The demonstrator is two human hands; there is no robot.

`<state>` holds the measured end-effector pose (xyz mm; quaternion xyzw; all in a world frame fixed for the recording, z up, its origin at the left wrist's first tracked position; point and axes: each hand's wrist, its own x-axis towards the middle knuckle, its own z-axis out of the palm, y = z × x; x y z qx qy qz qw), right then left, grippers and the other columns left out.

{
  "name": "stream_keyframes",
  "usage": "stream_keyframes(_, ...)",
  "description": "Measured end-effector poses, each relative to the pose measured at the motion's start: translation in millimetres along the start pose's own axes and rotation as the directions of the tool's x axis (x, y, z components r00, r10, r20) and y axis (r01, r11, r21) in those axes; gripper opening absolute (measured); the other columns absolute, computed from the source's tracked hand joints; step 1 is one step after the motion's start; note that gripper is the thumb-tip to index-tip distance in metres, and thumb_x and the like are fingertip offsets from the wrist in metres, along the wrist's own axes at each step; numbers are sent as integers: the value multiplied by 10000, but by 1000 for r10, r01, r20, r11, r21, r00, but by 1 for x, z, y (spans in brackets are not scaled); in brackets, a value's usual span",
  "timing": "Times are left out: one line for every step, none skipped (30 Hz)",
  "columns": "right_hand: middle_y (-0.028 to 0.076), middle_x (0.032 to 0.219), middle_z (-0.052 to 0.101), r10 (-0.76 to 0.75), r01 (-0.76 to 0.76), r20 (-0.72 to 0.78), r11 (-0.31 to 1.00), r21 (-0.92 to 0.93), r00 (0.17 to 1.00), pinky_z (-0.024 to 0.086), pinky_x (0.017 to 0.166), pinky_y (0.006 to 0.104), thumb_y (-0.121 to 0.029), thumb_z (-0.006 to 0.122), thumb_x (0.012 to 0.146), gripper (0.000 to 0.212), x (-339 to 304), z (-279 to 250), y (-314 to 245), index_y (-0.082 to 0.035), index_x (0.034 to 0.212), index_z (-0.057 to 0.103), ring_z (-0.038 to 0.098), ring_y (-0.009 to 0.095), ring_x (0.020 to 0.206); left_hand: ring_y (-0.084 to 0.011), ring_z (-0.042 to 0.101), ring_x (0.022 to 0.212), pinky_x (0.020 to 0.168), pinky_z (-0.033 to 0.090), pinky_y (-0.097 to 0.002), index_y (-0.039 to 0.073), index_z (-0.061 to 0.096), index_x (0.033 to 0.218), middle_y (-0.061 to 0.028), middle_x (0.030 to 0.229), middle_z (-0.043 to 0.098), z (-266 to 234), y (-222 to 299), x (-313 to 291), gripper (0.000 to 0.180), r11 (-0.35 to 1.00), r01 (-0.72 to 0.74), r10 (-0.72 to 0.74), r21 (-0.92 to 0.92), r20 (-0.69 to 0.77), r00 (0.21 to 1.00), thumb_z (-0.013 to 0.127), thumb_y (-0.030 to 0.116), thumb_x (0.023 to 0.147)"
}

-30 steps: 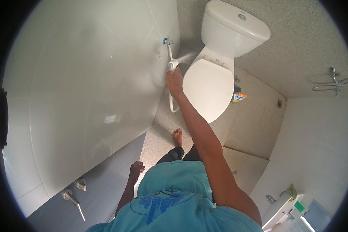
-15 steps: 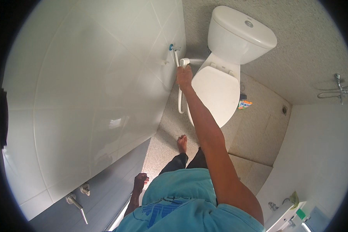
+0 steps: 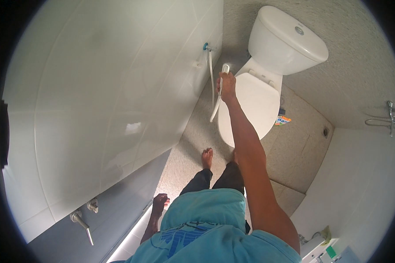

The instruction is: The person enters a bathroom and uses a handheld bidet sprayer to rinse the tiled floor. They move around the room, spraying water on the floor near the toilet and sink, then return the sprayer to its holder.

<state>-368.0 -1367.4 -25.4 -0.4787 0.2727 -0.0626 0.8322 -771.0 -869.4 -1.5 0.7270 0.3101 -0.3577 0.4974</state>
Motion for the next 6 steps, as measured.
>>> stream_keyframes(45,696,501,26,-27,42,999,31,999,421,431,324,-252,534,888,263,-6,-4,1,-49,1054,514,491,138,507,-167,662,753,654,520,-288,9,611,1112,-112,887,691,1,0,0,281,1000,-2,2,2,2,1000,593,213,920)
stream_keyframes(45,694,501,50,-55,86,997,60,995,424,439,329,-264,530,889,288,-11,-9,3,-41,1071,515,493,140,513,-171,664,756,654,520,-290,9,611,1112,-113,888,691,3,0,1,281,1000,-6,6,2,4,1000,594,214,920)
stream_keyframes(44,692,502,72,-84,129,993,89,989,426,448,334,-276,526,889,313,-16,-14,4,-34,1088,516,496,141,519,-175,667,762,655,521,-292,9,610,1113,-114,891,692,4,-1,2,285,1000,-10,10,3,12,1000,596,217,919)
stream_keyframes(46,694,505,80,-97,148,989,108,986,427,449,341,-287,530,888,320,-21,-20,5,-38,1087,513,497,145,520,-180,671,768,656,522,-294,10,610,1114,-116,895,692,4,-1,4,288,1000,-14,14,5,21,1000,598,220,918)
stream_keyframes(48,696,508,88,-110,166,986,128,982,428,451,348,-299,533,886,327,-26,-26,6,-42,1087,511,499,149,522,-185,674,773,657,523,-296,11,610,1116,-118,898,693,5,-1,4,291,1000,-17,17,7,30,999,600,223,917)
stream_keyframes(50,698,511,96,-124,184,981,148,978,429,452,355,-311,537,885,334,-30,-32,6,-46,1087,509,501,153,524,-193,678,789,670,526,-295,24,608,1131,-124,902,693,7,0,5,312,1000,-10,9,17,32,999,604,250,916)
